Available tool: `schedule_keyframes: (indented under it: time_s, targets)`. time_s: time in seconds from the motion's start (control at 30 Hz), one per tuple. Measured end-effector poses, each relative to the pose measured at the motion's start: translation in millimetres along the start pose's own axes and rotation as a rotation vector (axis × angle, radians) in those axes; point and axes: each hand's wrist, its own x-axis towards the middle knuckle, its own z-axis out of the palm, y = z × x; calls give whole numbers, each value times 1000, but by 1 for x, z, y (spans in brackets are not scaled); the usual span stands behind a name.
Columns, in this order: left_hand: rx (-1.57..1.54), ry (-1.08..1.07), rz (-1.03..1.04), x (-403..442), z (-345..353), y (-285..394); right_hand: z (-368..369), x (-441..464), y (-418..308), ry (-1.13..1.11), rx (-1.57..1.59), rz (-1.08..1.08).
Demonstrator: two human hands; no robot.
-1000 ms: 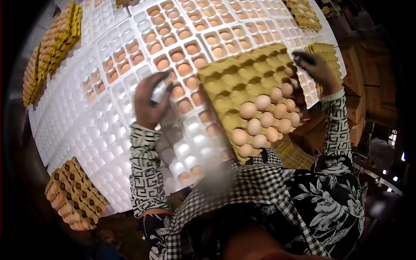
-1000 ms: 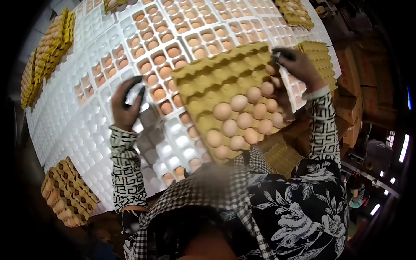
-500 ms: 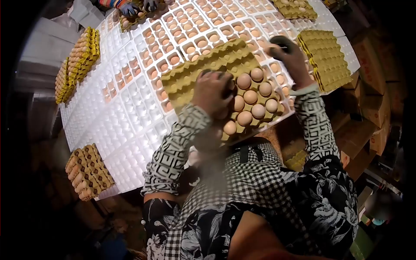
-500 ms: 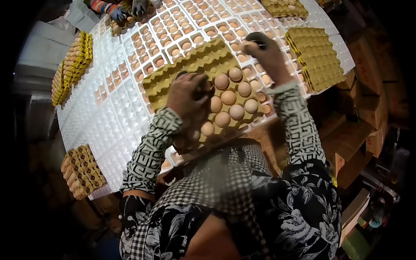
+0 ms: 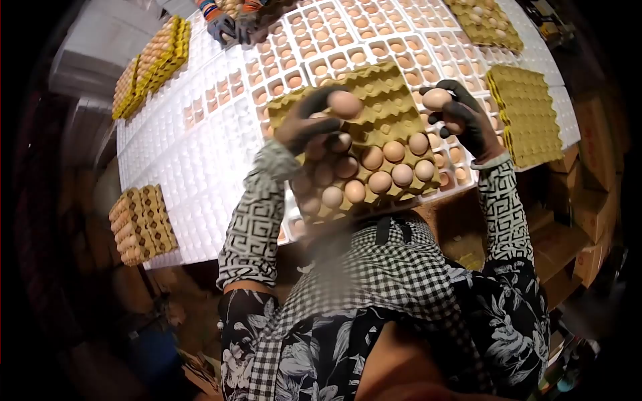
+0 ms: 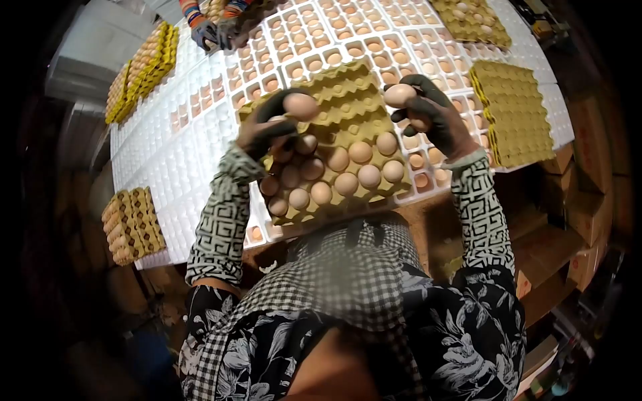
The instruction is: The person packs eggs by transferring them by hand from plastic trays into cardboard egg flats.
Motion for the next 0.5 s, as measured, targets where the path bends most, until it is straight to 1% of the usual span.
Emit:
schedule_keyframes:
  time_s: [0.03,0.07,0.1,0.13,0.17,0.2,0.23,0.27,0.3,0.33,0.37,0.4,0.43,0.47,0.5]
  targets:
    - [-113,119,-18,-23,-9,11,5,0,-1,-24,116,-4]
    - [-173,133,-21,-39,-27,13,13,5,0,-125,133,-15]
    - [-47,156,-43,-44,-35,16,22,19,5,-190,-41,-5]
    - [80,177,-68,-50,-43,19,33,35,13,-305,-294,-137]
    - [392,209,-116,-53,-49,21,52,48,20,-416,-551,-278]
    - [792,134,147,-48,-57,6,75,50,20,-331,-920,-350]
    - [1295,81,-98,-47,-26,24,104,46,21,-231,-1285,-422]
    - [1549,-12,-252,-43,2,31,131,47,9,-270,-1539,-248]
    - [1684,-75,-358,-38,11,28,135,56,38,-247,-1847,-457]
    - [1816,-158,-460,-32,20,24,138,60,44,-284,-1812,-446]
    - [1827,-149,-402,-39,13,15,137,64,45,-324,-1776,-436]
    - [1839,-140,-343,-46,5,5,150,54,39,-353,-1649,-493]
    - [1830,-75,-202,-54,5,15,150,56,35,-379,-1623,-505]
    - [1716,-162,-271,-62,1,30,153,53,31,-351,-1632,-485]
    - [1530,45,-171,-77,-9,28,156,52,28,-321,-1640,-469]
